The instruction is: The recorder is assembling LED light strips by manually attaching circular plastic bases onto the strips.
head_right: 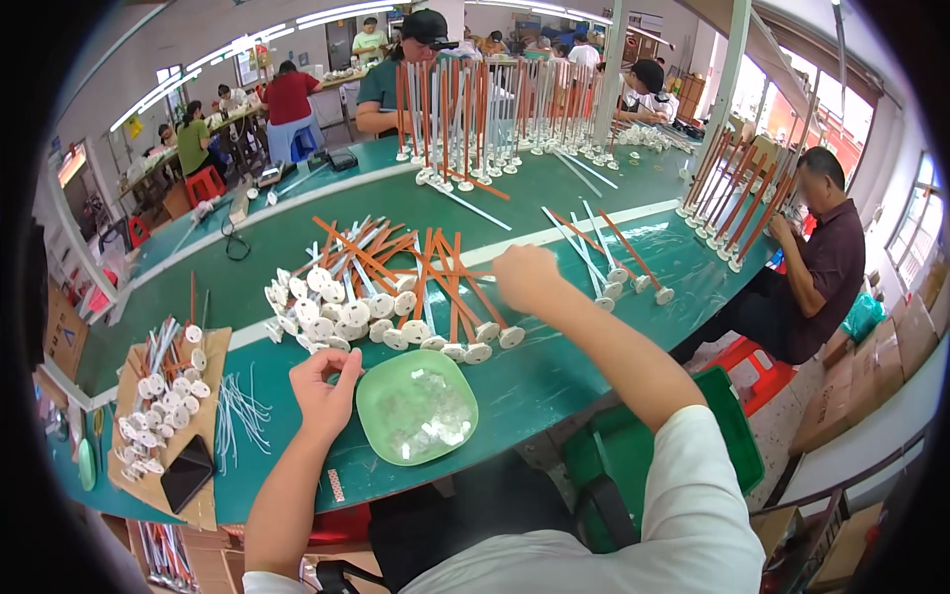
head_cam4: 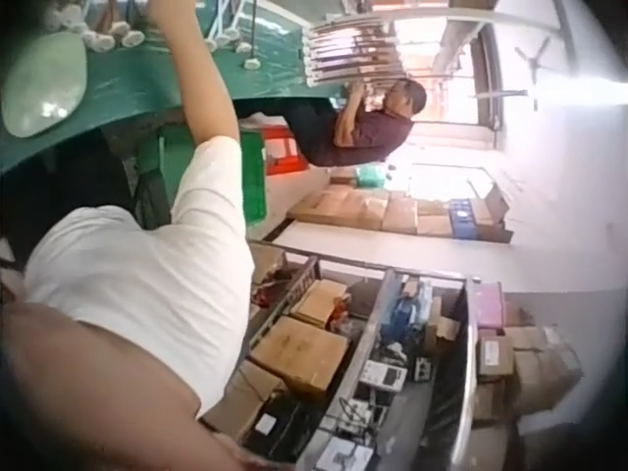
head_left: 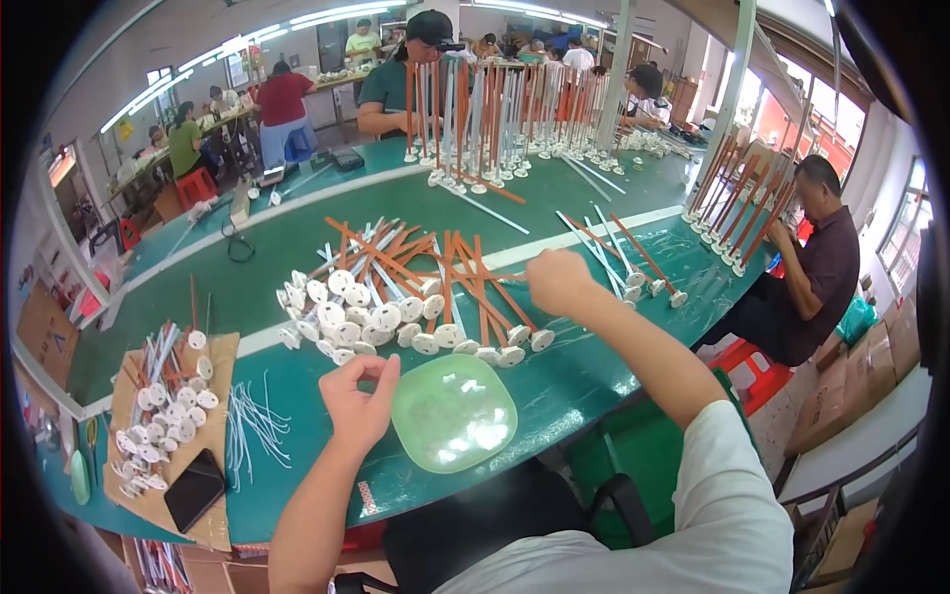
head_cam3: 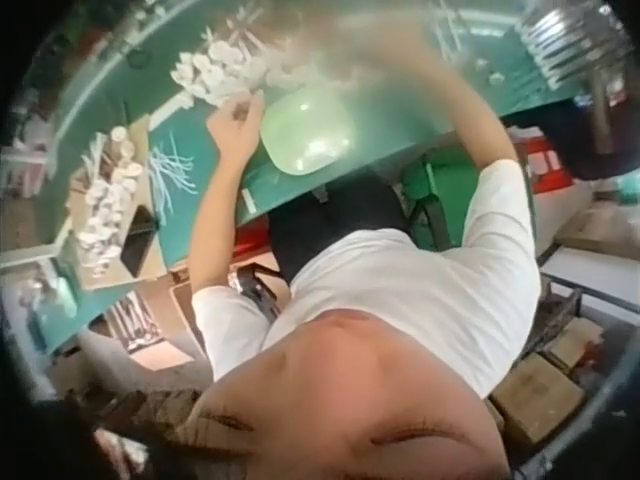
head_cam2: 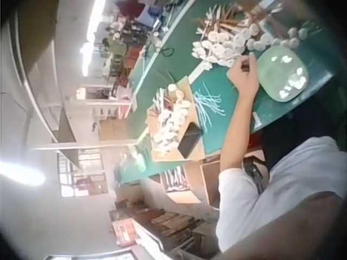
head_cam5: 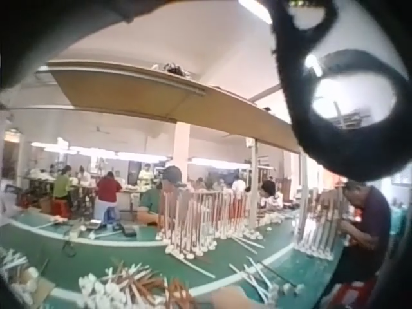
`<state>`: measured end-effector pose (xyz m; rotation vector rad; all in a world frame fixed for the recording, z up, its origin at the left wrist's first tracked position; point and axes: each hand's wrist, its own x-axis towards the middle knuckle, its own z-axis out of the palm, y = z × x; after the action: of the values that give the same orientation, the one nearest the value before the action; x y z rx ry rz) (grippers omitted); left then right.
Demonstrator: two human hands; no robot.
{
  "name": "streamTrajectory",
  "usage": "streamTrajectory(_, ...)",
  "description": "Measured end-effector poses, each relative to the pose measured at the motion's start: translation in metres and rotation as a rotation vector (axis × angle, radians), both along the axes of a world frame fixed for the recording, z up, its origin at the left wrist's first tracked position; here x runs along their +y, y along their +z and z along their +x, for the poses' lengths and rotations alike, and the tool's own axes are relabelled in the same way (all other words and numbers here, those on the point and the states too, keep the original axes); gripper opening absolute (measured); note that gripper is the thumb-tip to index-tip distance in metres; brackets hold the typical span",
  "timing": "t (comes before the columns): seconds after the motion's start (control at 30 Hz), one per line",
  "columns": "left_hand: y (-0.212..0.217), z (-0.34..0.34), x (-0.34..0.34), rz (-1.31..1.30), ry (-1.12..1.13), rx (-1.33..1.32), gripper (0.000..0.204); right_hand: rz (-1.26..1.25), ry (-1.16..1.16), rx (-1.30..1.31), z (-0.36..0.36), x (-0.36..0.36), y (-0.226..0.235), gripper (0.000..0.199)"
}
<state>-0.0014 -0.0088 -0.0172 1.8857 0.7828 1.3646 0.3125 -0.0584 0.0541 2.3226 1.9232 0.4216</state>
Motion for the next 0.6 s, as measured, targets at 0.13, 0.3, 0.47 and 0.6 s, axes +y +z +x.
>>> streamTrajectory(0.13, 0.008, -0.011, -0.006, -0.070, -0.073, 0.041, 0.013, 0.045, -0.047, 0.071, 0.007, -0.032, 0.011, 0.016)
streamTrajectory(0.3, 0.013, -0.002, -0.009, -0.369, -0.471, -0.156, 0.011, 0.146, 0.115, 1.167, -0.016, -0.039, 0.010, 0.017)
streamTrajectory(0.47, 0.020, 0.003, -0.025, -0.364, -0.604, -0.166, 0.035, 0.092, 0.243, 1.735, -0.108, -0.015, 0.016, 0.013)
streamTrajectory(0.6, 0.019, 0.000, -0.020, -0.445, -0.757, -0.182, 0.047, 0.096, 0.288, 1.857, -0.134, -0.004, 0.014, 0.019)
